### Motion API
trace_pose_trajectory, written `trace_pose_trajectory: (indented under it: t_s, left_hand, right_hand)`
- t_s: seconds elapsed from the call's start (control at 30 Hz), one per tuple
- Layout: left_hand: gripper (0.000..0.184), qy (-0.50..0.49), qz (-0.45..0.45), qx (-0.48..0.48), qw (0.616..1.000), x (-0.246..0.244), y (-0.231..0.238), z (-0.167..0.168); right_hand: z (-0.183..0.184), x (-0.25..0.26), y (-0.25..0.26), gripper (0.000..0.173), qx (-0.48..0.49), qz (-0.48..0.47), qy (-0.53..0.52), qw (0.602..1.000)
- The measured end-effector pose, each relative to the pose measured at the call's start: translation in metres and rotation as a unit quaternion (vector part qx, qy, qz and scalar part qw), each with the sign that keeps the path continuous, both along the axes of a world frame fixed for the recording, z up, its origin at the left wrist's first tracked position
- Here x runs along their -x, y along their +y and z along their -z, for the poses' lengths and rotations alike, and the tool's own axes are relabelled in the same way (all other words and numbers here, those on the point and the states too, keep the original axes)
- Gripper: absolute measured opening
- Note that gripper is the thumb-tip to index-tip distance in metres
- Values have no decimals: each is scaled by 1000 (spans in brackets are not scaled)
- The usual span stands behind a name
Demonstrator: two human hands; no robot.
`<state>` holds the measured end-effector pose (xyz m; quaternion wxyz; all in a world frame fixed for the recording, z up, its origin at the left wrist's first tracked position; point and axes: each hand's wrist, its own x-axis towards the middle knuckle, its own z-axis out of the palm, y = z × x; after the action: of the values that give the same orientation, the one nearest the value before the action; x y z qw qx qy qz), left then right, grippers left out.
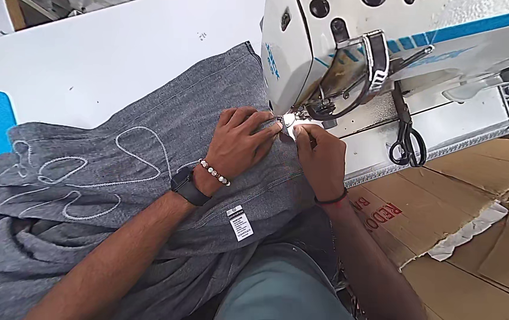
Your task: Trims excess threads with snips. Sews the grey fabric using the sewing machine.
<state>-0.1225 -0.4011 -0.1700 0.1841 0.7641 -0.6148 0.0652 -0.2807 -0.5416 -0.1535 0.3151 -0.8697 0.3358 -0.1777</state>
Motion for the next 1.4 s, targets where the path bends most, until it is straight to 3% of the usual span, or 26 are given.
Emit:
trace_pose_trajectory:
  t_s: [0.33, 0.67, 1.4]
  left_hand:
    - [30, 5, -6, -1, 1000, -1, 0, 0]
    - [33, -11, -8, -13, 1000, 0, 0, -1]
    - [33, -28, 8, -4, 1000, 0, 0, 1]
  right_hand:
    - [-11, -14, 12, 12, 25, 12, 77, 997]
    - [2, -13, 18, 11, 67, 20, 41, 997]
    - [8, -11, 19, 15, 65, 32, 14, 997]
